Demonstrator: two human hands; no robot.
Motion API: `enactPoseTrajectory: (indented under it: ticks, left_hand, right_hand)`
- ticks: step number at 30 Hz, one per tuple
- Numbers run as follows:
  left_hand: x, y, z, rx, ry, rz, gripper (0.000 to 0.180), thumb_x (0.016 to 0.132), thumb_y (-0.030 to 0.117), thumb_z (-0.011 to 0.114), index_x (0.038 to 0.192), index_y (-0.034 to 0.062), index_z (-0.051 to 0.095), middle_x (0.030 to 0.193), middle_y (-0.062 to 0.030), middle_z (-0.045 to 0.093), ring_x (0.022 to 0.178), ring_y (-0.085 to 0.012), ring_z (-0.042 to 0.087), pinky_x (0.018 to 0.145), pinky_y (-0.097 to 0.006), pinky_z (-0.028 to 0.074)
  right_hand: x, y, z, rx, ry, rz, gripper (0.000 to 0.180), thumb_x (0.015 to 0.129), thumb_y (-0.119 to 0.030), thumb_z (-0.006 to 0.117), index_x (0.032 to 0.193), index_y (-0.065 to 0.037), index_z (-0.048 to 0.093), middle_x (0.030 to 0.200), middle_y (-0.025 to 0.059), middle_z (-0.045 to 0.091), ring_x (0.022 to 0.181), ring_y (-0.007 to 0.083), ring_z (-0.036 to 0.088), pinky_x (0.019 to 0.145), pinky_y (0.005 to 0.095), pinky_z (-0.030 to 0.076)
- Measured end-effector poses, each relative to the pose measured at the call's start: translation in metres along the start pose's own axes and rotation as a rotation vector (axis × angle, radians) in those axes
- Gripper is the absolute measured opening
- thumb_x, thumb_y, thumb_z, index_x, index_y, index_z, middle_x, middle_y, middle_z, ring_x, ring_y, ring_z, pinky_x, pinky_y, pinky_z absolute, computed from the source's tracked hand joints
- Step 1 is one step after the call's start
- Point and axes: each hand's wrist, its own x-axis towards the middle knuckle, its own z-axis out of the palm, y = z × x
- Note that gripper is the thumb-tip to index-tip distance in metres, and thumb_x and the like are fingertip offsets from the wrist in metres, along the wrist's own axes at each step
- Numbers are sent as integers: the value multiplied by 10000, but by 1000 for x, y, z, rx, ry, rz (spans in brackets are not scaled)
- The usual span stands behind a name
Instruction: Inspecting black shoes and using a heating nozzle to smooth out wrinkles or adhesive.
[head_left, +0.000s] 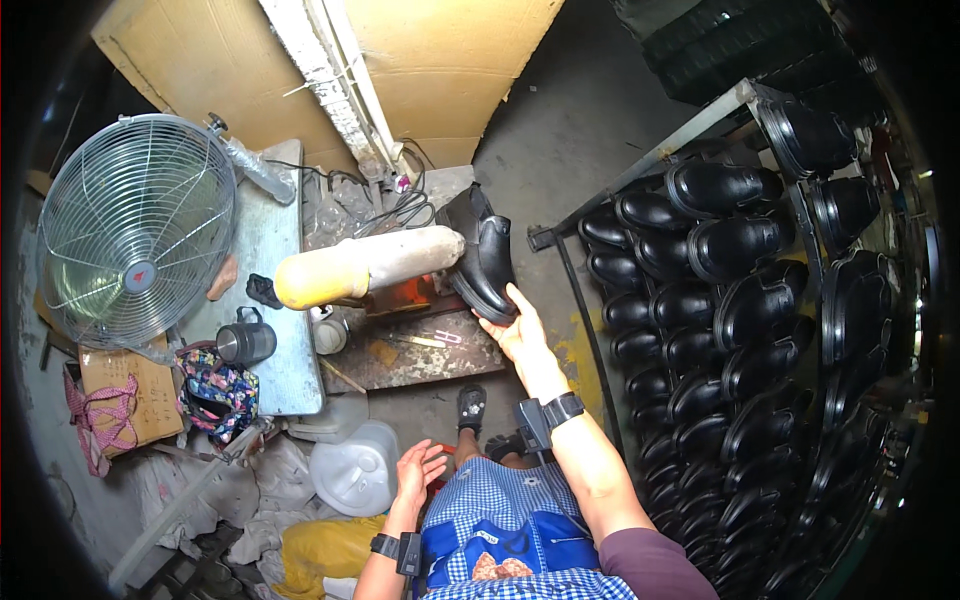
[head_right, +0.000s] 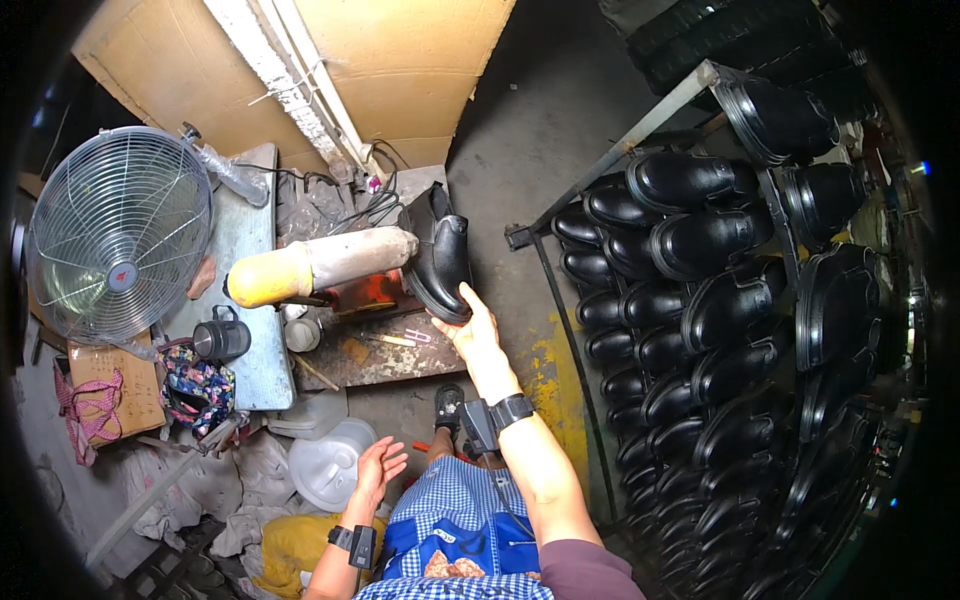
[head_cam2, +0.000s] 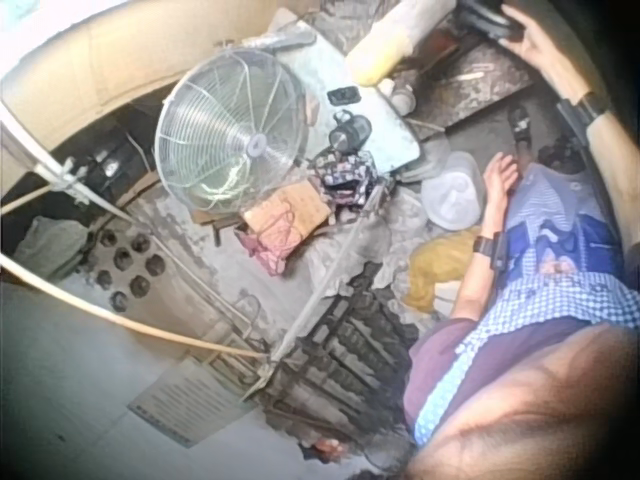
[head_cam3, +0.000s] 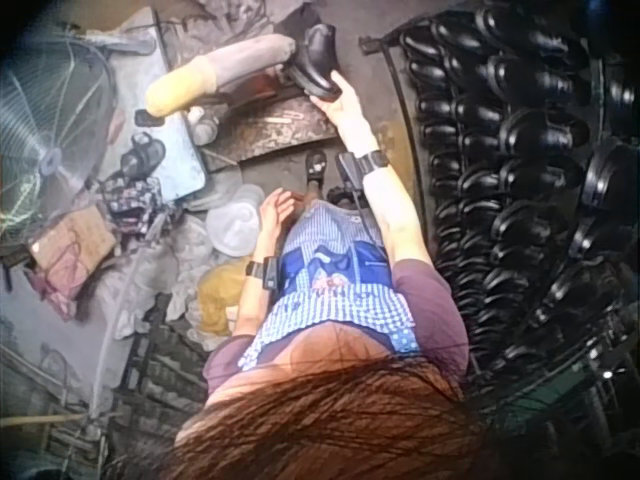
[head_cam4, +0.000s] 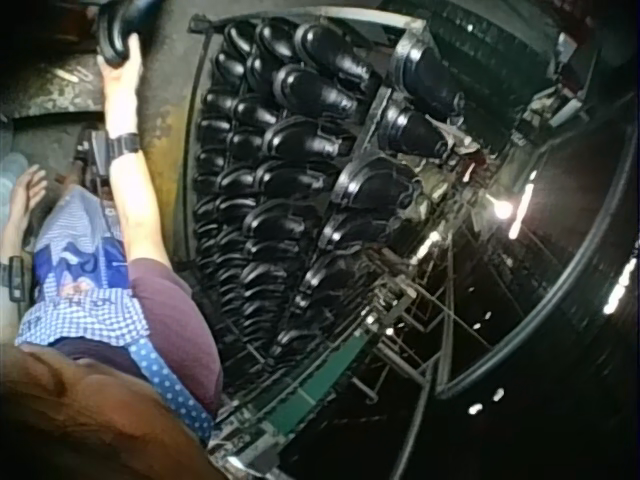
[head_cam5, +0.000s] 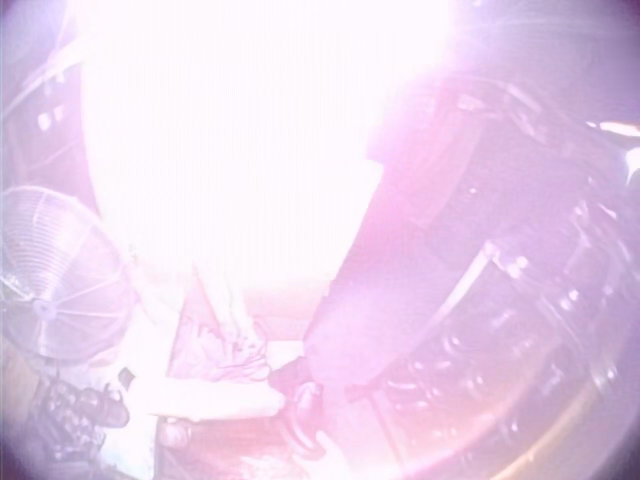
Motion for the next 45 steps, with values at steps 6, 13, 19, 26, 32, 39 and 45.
enactPoseTrajectory:
  ticks: [6, 13, 19, 26, 32, 39, 45]
  left_hand:
    - [0, -2, 2, 11, 4, -6, 322, 894, 154, 357, 1166, -4, 427, 1046, -160, 574, 796, -232, 619, 654, -306, 530]
    - [-1, -6, 1, 29, 4, -10, 332, 897, 156, 347, 1178, -3, 420, 1068, -159, 562, 810, -240, 613, 672, -318, 522]
    - [-6, 2, 14, 60, -21, 4, 345, 889, 174, 358, 1182, 4, 424, 1061, -141, 566, 845, -232, 602, 702, -307, 510]
    - [-12, 25, 57, 79, -93, 61, 333, 904, 183, 365, 1180, 10, 436, 1035, -151, 577, 804, -212, 613, 659, -284, 524]
    - [-17, 28, 98, 112, -225, 111, 314, 900, 210, 398, 1158, 49, 479, 1028, -115, 592, 769, -184, 621, 646, -272, 519]
    - [-19, -7, 75, 88, -159, 23, 306, 905, 167, 370, 1158, 21, 457, 1010, -144, 595, 779, -213, 623, 635, -290, 528]
    - [-12, -25, 30, 58, -34, -28, 313, 901, 161, 368, 1154, -2, 452, 1013, -152, 591, 785, -223, 622, 631, -286, 526]
  right_hand:
    - [-4, 2, 1, -8, 16, -1, 340, 797, -247, 593, 1013, 2, 508, 906, 171, 598, 718, 296, 620, 545, 323, 536]
    - [-15, 1, 4, -126, -2, -80, 354, 768, -254, 633, 1009, -19, 524, 939, 134, 583, 765, 267, 611, 582, 377, 530]
    - [-85, -3, -61, -139, 60, 27, 329, 769, -280, 619, 1021, -84, 540, 937, 87, 593, 763, 210, 608, 541, 347, 515]
    - [-173, -7, -126, -106, 81, 59, 270, 805, -261, 566, 935, -24, 571, 803, 102, 626, 641, 188, 624, 460, 332, 537]
    - [-167, -5, -105, -263, 92, -158, 311, 804, -236, 579, 1029, -29, 523, 881, 86, 605, 680, 184, 626, 479, 322, 543]
    - [-80, -14, -54, -404, 61, -317, 493, 765, -242, 622, 1161, -14, 437, 996, 120, 557, 776, 218, 608, 542, 337, 545]
    - [-35, -18, -15, -451, 38, -333, 503, 755, -248, 629, 1142, 3, 429, 973, 129, 563, 763, 209, 613, 569, 341, 537]
